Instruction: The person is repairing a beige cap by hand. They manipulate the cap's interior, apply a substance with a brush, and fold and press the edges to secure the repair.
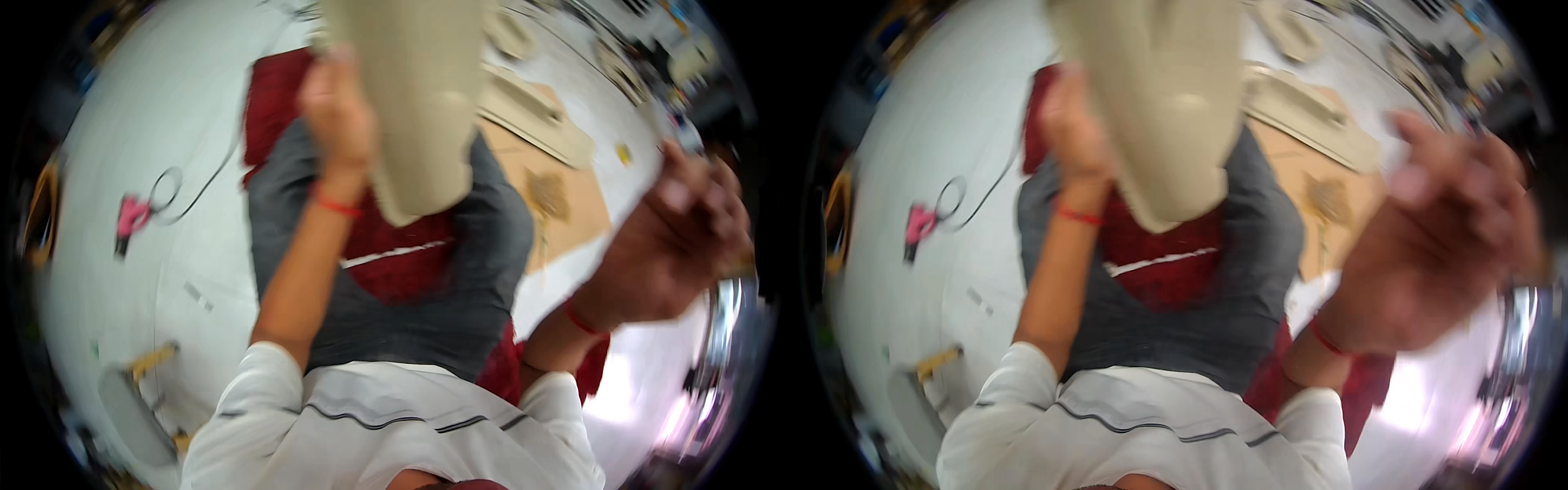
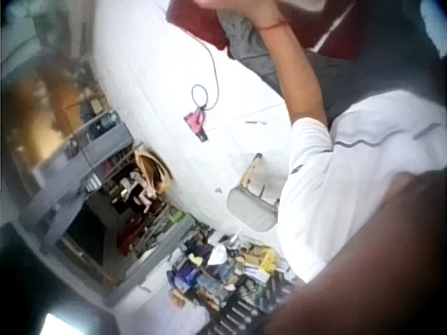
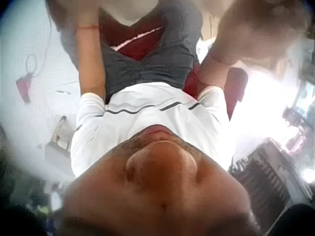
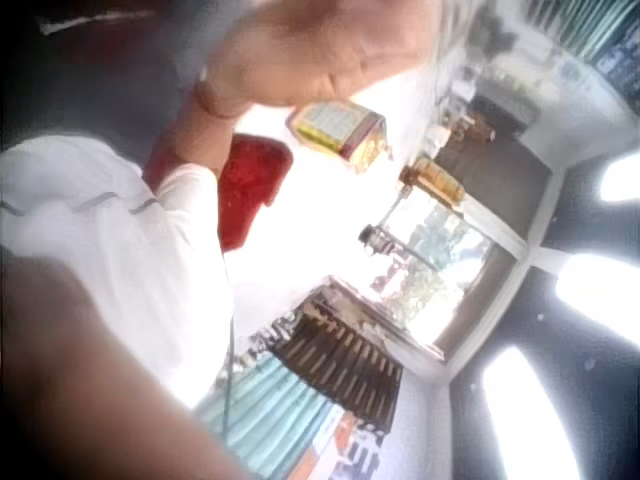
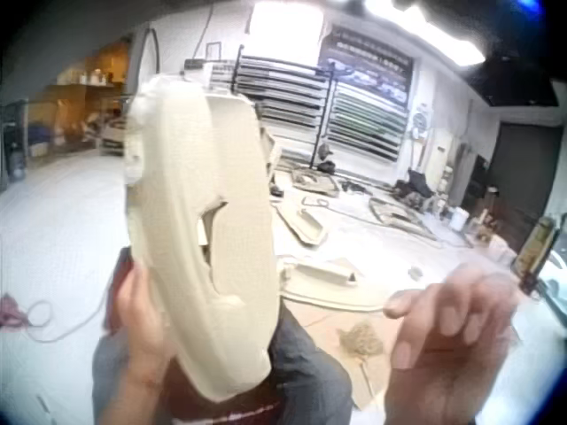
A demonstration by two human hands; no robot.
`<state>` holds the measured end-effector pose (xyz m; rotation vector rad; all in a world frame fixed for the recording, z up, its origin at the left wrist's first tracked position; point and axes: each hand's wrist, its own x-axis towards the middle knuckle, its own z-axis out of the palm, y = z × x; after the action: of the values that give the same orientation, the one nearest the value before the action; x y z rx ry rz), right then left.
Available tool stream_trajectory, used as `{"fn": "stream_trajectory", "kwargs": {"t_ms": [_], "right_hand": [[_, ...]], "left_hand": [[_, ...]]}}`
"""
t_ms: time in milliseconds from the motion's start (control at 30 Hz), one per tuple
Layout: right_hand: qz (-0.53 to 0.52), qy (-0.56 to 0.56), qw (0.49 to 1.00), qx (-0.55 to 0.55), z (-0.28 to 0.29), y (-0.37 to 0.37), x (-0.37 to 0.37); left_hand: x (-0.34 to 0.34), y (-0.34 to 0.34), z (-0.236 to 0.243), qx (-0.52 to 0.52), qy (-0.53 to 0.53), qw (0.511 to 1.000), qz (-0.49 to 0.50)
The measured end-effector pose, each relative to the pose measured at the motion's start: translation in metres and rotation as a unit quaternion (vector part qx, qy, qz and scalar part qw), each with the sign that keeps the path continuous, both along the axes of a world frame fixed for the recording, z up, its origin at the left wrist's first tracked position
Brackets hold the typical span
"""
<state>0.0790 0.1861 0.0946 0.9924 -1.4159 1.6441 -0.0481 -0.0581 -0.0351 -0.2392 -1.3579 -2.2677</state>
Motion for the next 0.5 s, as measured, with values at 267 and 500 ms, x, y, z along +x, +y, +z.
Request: {"fn": "stream_trajectory", "kwargs": {"t_ms": [267,500], "right_hand": [[-0.280,-0.359,0.877,-0.155,-0.137,0.073,0.039],[-0.595,-0.388,0.697,-0.096,-0.249,0.170,0.148]], "left_hand": [[-0.042,-0.060,-0.017,0.052,-0.144,0.988,-0.012],[-0.133,-0.171,-0.112,0.143,-0.062,0.925,-0.347]]}}
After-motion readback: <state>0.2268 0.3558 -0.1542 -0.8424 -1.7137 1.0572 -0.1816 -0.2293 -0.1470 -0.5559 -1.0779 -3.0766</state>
